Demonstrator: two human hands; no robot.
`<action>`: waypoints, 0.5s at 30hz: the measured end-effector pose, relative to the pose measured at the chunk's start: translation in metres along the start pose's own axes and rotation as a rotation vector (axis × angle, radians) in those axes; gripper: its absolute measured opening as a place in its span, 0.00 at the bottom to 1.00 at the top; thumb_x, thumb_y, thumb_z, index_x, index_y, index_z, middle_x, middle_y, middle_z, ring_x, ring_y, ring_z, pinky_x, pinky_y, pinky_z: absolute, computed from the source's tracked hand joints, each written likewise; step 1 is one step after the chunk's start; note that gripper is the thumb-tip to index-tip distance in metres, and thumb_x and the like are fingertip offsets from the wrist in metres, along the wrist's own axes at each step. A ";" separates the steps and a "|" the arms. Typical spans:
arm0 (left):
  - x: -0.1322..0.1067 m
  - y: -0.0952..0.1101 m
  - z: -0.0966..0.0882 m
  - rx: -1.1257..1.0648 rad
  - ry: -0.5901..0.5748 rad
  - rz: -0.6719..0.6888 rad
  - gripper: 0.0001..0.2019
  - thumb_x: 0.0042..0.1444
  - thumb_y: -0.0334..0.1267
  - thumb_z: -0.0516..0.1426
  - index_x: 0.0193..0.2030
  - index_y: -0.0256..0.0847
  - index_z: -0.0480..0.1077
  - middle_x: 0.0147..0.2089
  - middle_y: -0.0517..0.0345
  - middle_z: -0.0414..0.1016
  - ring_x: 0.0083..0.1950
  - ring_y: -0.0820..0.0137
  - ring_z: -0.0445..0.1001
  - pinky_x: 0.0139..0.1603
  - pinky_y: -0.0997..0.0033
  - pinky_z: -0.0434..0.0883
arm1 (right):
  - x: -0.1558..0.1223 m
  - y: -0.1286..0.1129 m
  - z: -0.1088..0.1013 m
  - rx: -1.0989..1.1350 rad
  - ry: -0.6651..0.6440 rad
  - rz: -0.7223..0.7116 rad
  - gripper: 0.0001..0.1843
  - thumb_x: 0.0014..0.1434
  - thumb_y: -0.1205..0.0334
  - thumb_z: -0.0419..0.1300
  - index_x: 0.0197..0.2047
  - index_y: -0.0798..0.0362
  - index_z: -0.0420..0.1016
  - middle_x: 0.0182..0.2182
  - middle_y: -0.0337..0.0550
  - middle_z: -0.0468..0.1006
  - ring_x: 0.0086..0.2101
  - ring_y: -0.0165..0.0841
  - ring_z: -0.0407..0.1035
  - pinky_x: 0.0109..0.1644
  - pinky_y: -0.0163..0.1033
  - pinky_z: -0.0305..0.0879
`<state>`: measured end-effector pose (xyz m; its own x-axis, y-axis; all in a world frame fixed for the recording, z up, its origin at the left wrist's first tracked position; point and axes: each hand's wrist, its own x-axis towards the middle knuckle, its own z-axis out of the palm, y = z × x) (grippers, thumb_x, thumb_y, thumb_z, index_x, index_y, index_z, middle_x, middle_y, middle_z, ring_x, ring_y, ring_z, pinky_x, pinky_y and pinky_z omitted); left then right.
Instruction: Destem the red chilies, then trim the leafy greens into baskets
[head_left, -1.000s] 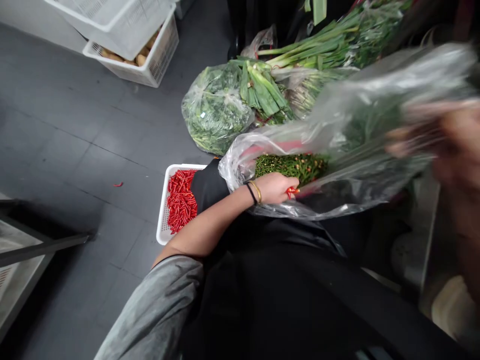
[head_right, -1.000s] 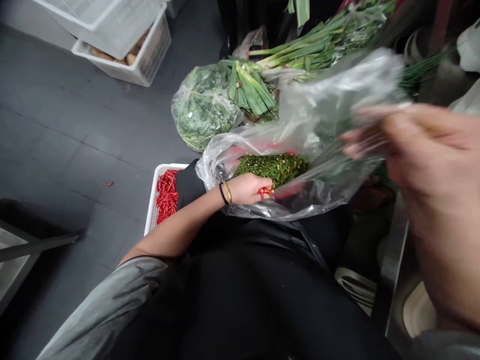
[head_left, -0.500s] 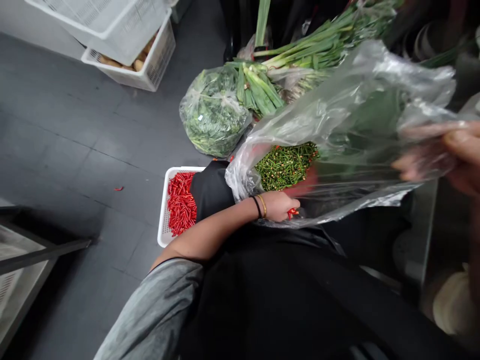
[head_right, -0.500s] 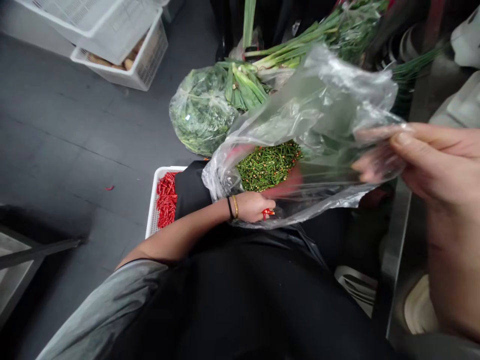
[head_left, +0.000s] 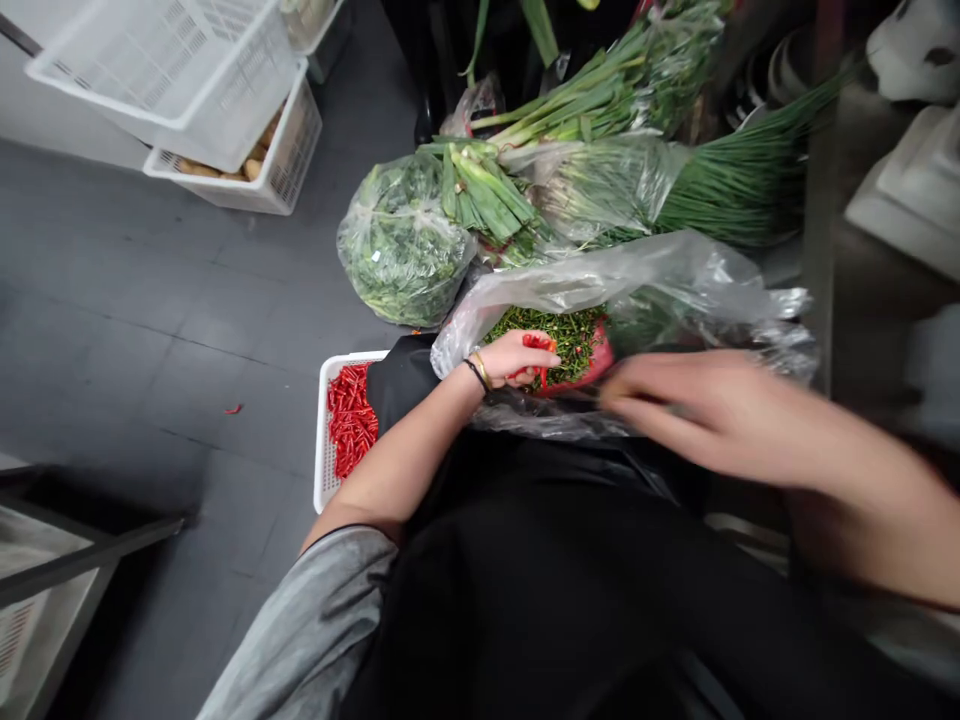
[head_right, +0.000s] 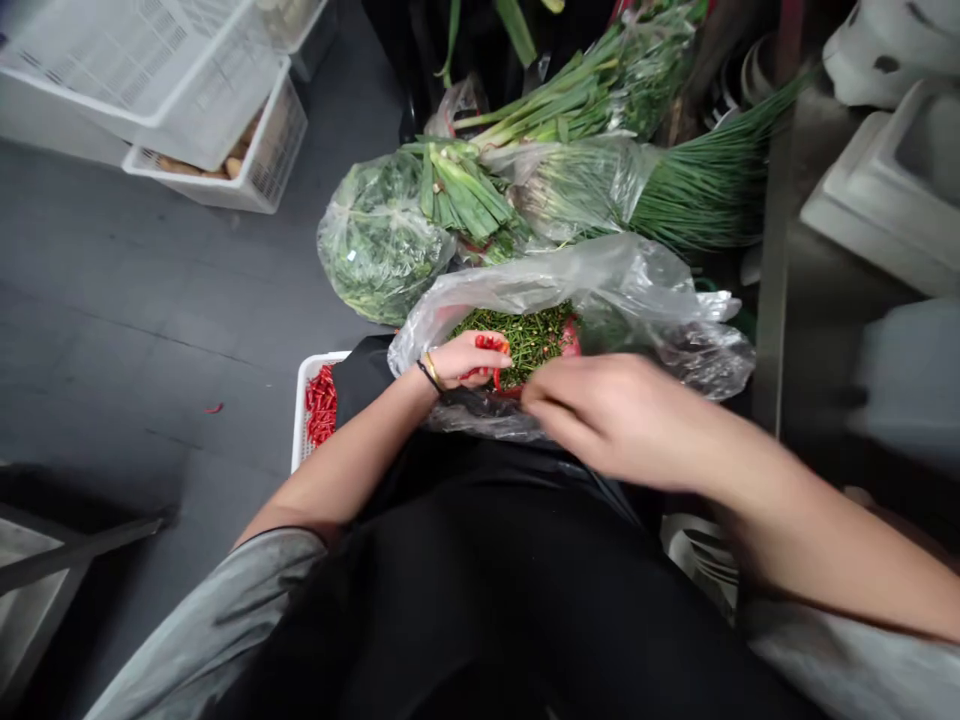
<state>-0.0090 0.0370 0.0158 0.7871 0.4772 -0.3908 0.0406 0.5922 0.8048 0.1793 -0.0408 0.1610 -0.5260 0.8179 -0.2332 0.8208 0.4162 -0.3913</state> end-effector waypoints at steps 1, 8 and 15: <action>0.005 0.005 -0.003 -0.016 0.068 -0.004 0.16 0.45 0.39 0.63 0.27 0.41 0.57 0.14 0.72 0.54 0.11 0.83 0.50 0.14 0.81 0.43 | 0.020 0.010 0.017 -0.100 -0.173 0.075 0.14 0.61 0.59 0.50 0.32 0.53 0.75 0.30 0.49 0.76 0.32 0.36 0.71 0.38 0.40 0.66; 0.025 0.033 -0.005 -0.065 0.122 0.133 0.12 0.45 0.35 0.61 0.27 0.40 0.58 0.14 0.72 0.54 0.11 0.83 0.52 0.14 0.83 0.43 | 0.102 0.146 0.085 -0.339 -0.284 0.694 0.24 0.56 0.66 0.55 0.57 0.62 0.68 0.49 0.63 0.72 0.45 0.45 0.71 0.43 0.40 0.64; 0.026 0.017 -0.001 -0.036 0.152 0.066 0.13 0.42 0.33 0.60 0.24 0.40 0.56 0.13 0.71 0.56 0.10 0.83 0.52 0.13 0.83 0.43 | 0.088 0.128 0.110 -0.196 -0.370 0.547 0.16 0.56 0.57 0.59 0.46 0.57 0.73 0.40 0.50 0.76 0.41 0.37 0.70 0.43 0.34 0.63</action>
<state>0.0120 0.0600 0.0193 0.6854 0.6069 -0.4024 -0.0326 0.5776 0.8156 0.2135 0.0408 -0.0077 -0.0375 0.7559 -0.6536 0.9967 0.0752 0.0297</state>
